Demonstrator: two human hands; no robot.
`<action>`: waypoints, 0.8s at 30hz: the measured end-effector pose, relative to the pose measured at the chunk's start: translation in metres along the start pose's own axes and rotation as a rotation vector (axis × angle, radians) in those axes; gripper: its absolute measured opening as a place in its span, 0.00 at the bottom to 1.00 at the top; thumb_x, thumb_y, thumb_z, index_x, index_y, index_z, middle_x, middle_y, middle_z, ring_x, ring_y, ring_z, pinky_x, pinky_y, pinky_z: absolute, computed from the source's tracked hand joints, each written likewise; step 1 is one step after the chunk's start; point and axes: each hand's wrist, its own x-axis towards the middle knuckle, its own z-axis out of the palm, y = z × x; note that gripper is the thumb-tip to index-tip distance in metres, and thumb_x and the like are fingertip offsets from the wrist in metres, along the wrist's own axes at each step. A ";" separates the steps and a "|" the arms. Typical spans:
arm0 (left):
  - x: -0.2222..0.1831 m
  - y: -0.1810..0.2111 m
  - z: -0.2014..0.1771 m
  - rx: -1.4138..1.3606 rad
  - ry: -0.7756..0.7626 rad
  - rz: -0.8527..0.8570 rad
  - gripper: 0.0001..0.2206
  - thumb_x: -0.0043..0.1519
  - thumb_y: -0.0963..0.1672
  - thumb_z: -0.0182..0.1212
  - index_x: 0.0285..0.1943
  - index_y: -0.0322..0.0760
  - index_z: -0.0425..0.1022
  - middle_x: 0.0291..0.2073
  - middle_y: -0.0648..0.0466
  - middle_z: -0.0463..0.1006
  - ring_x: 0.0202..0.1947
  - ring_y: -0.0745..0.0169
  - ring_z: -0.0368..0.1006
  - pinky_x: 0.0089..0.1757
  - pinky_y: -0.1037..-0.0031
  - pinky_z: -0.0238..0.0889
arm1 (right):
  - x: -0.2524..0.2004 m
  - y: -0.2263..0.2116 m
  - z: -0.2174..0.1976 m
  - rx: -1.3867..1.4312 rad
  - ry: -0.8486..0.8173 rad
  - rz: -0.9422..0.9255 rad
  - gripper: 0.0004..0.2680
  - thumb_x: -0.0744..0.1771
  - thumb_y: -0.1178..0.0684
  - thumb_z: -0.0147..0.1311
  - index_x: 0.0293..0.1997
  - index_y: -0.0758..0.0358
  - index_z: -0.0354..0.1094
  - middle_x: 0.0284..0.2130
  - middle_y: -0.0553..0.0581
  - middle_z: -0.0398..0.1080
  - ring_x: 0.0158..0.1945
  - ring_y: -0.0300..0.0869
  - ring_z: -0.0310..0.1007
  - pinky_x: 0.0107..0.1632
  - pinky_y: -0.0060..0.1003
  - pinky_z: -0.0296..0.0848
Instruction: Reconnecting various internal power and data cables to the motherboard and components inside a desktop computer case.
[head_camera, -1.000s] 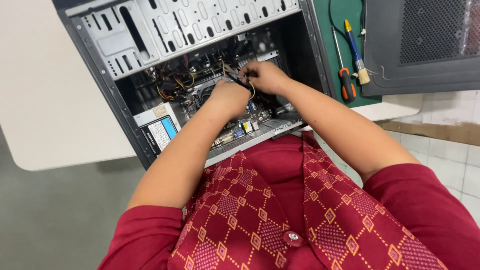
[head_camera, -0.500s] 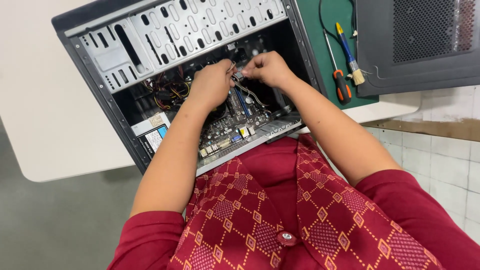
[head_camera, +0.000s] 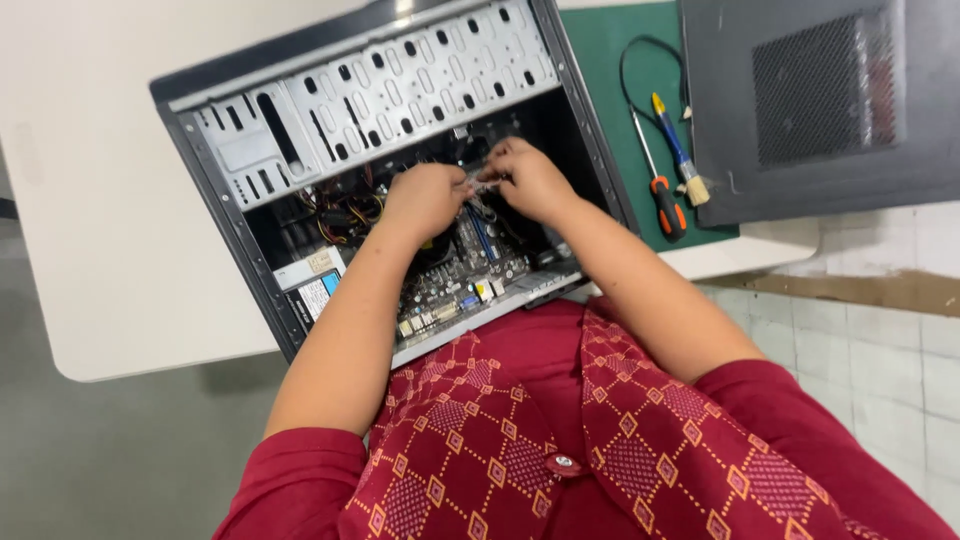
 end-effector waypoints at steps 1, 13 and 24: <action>0.002 0.001 -0.003 0.001 0.019 0.003 0.10 0.67 0.47 0.54 0.44 0.46 0.82 0.33 0.53 0.85 0.46 0.41 0.79 0.52 0.50 0.62 | 0.004 0.002 -0.005 -0.010 0.005 -0.016 0.06 0.63 0.61 0.60 0.41 0.61 0.79 0.46 0.60 0.73 0.51 0.56 0.75 0.54 0.45 0.74; 0.005 -0.001 0.008 -0.043 0.014 -0.018 0.13 0.68 0.51 0.52 0.48 0.49 0.83 0.39 0.51 0.84 0.48 0.39 0.77 0.56 0.45 0.56 | 0.005 0.025 -0.001 -0.041 0.128 0.292 0.05 0.65 0.54 0.62 0.42 0.48 0.79 0.32 0.45 0.76 0.40 0.40 0.79 0.46 0.34 0.77; 0.015 -0.013 0.031 -0.019 0.052 0.010 0.12 0.68 0.46 0.54 0.54 0.43 0.81 0.41 0.47 0.83 0.48 0.40 0.77 0.57 0.40 0.51 | 0.007 0.023 0.004 -0.036 0.072 0.450 0.02 0.64 0.53 0.65 0.33 0.56 0.80 0.17 0.51 0.74 0.25 0.41 0.79 0.34 0.33 0.76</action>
